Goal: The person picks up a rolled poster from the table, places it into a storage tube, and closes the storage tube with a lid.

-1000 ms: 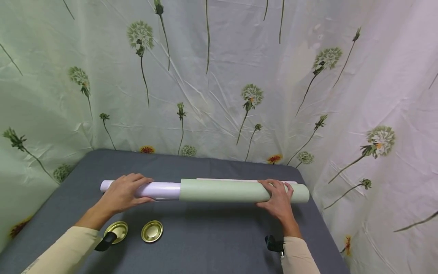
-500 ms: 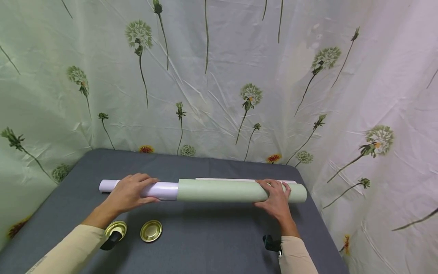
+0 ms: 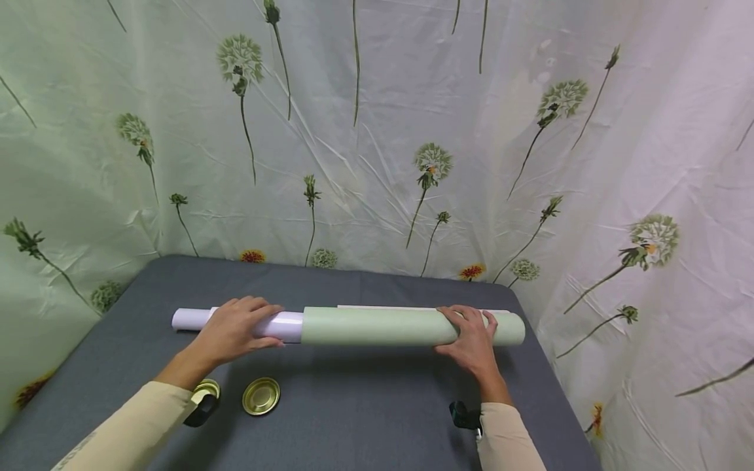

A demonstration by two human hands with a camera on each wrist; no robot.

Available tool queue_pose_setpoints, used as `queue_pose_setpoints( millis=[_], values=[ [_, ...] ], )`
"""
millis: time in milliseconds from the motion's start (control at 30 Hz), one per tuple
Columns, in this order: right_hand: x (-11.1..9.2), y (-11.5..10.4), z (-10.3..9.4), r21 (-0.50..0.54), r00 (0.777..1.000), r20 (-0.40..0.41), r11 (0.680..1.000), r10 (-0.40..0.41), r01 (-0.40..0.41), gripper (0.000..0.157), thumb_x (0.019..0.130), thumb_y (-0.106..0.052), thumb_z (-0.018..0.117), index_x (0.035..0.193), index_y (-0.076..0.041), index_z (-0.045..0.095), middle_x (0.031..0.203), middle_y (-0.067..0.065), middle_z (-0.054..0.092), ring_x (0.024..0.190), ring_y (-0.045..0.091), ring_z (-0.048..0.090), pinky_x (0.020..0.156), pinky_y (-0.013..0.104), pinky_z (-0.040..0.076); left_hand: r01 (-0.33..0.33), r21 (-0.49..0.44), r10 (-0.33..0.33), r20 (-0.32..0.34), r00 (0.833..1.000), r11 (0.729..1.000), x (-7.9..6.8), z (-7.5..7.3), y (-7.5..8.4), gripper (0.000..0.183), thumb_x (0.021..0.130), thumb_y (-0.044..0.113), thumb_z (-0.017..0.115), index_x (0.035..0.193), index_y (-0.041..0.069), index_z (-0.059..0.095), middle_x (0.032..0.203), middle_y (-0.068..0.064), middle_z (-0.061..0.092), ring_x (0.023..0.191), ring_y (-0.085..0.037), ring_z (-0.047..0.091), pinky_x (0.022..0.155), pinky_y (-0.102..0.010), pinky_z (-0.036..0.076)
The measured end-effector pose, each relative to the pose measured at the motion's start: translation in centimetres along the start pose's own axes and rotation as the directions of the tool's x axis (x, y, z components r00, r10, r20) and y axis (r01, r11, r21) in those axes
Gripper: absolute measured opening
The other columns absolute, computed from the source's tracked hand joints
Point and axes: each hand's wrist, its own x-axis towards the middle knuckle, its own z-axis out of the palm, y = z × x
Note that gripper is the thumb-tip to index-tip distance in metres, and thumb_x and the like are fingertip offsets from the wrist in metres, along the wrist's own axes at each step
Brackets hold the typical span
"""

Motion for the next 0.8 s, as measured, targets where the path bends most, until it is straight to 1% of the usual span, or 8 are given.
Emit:
queue_pose_setpoints(
  millis=[167,300,467,800],
  values=[
    [0.2,-0.2,0.0,0.01,1.0,-0.003,1.0,-0.009,0.009,0.073,0.044,-0.009,0.096,0.112,-0.006,0.07,0.108,0.019,0.063,0.106,0.04,0.053,0.094,0.066,0.017,-0.006,-0.012,0.006,-0.001,1.0,1.0,0.2,0.1,0.3,0.062,0.066,0.049,0.082,0.112,0.009,0.068,0.094,-0.005,0.066,0.086,-0.025,0.061,0.07,-0.041,0.048],
    [0.3,-0.3,0.0,0.016,1.0,-0.012,1.0,-0.017,0.017,0.073,0.044,-0.009,0.096,0.112,-0.006,0.07,0.108,0.019,0.063,0.105,0.04,0.052,0.095,0.066,0.017,-0.006,-0.009,0.006,0.006,1.0,1.0,0.5,0.2,0.7,0.065,0.066,0.051,0.081,0.114,0.009,0.068,0.096,-0.005,0.066,0.087,-0.024,0.061,0.071,-0.042,0.049],
    [0.2,-0.4,0.2,0.022,1.0,-0.009,1.0,-0.009,0.009,0.072,0.044,-0.009,0.096,0.112,-0.006,0.07,0.108,0.019,0.063,0.105,0.04,0.052,0.095,0.066,0.016,-0.003,-0.006,0.003,0.019,1.0,1.0,0.7,0.3,1.0,0.067,0.066,0.051,0.082,0.115,0.008,0.068,0.097,-0.005,0.065,0.088,-0.024,0.061,0.074,-0.043,0.049],
    [0.2,-0.6,0.7,0.029,1.0,-0.019,0.999,-0.013,0.013,0.071,0.046,-0.01,0.095,0.112,-0.006,0.07,0.109,0.018,0.062,0.106,0.04,0.052,0.095,0.067,0.016,-0.008,0.009,0.007,0.043,0.999,1.0,1.2,0.6,1.4,0.078,0.068,0.054,0.079,0.124,0.003,0.064,0.104,-0.009,0.066,0.094,-0.027,0.062,0.078,-0.044,0.05]
  ],
)
